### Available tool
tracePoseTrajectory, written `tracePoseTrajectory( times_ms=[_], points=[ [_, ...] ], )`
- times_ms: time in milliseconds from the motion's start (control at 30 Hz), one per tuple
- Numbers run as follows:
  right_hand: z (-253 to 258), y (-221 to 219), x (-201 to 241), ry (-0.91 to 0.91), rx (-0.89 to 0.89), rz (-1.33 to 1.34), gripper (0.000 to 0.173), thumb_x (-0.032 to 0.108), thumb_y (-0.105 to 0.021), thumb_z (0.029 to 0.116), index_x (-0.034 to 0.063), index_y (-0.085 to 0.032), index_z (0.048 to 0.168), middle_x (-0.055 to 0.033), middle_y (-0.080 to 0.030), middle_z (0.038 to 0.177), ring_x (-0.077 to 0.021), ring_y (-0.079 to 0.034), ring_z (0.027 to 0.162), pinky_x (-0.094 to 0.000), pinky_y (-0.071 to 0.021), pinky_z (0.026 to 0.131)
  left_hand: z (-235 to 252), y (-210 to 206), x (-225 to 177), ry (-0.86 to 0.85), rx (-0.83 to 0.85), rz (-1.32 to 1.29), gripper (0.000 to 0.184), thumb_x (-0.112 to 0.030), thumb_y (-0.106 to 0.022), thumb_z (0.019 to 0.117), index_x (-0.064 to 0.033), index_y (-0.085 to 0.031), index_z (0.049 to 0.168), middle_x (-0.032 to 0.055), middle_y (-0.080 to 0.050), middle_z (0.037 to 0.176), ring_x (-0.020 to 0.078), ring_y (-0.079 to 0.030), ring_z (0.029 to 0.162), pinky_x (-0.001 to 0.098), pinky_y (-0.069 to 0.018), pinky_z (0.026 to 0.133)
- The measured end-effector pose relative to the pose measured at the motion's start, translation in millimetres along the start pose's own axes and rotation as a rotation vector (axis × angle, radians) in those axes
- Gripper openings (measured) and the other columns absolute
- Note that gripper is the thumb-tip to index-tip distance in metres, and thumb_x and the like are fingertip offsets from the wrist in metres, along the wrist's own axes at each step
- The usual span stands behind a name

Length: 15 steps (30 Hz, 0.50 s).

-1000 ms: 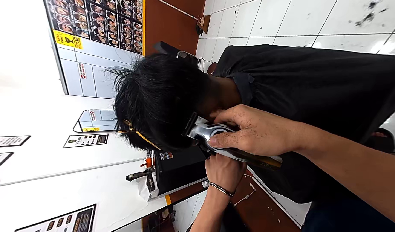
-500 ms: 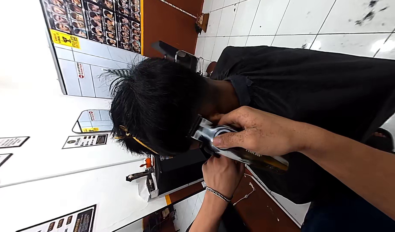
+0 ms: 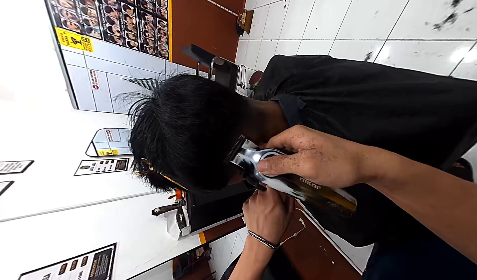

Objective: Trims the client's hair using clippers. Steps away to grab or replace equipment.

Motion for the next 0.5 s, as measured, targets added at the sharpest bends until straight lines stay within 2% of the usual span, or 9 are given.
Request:
tracePoseTrajectory(
  times_ms=[167,300,400,500],
  points=[
    [-1.4,1.0,-3.9,0.003,0.021,-0.01,0.033,0.028,-0.055,0.1063,0.0075,-0.068,0.084,-0.0003,-0.06,0.066,-0.0046,-0.057,0.057,-0.0208,-0.0439,0.049,0.6,2.4,-0.3,-0.002,-0.001,0.0,0.042,-0.042,-0.059,0.0895,-0.0021,-0.07,0.087,0.0096,-0.068,0.071,0.0233,-0.066,0.054,0.0388,-0.0469,0.042],
    [-1.8,-4.3,4.6,0.054,0.015,-0.003,0.03,0.027,-0.056,0.1059,0.0059,-0.07,0.09,-0.0003,-0.061,0.066,-0.0032,-0.058,0.058,-0.0193,-0.0463,0.05,-1.6,3.0,0.5,-0.025,-0.022,0.002,0.039,-0.042,-0.06,0.0873,-0.0053,-0.067,0.077,0.008,-0.063,0.062,0.0247,-0.066,0.053,0.0392,-0.0451,0.042],
    [-4.9,-5.6,0.7,0.012,-0.01,-0.065,0.029,0.028,-0.058,0.1047,0.0078,-0.071,0.088,0.0,-0.061,0.065,-0.0044,-0.06,0.059,-0.0214,-0.0466,0.051,-0.6,4.4,0.0,-0.013,-0.004,0.014,0.04,-0.043,-0.06,0.0885,-0.006,-0.069,0.077,0.0078,-0.066,0.066,0.0236,-0.066,0.054,0.0384,-0.0457,0.042],
    [-3.0,-7.6,3.2,0.033,-0.013,-0.056,0.03,0.03,-0.058,0.1048,0.0077,-0.071,0.09,0.0002,-0.062,0.067,-0.0038,-0.06,0.06,-0.0207,-0.048,0.052,-2.7,4.0,-0.1,-0.014,-0.014,0.002,0.04,-0.044,-0.06,0.0878,-0.0063,-0.067,0.075,0.0078,-0.064,0.061,0.0256,-0.066,0.053,0.04,-0.0449,0.041]
  ],
)
Point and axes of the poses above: each hand's wrist, its own z-axis towards the middle knuckle, its own y-axis out of the back of the hand, x = y × z, the point moved 3 cm from there along z, towards the middle knuckle
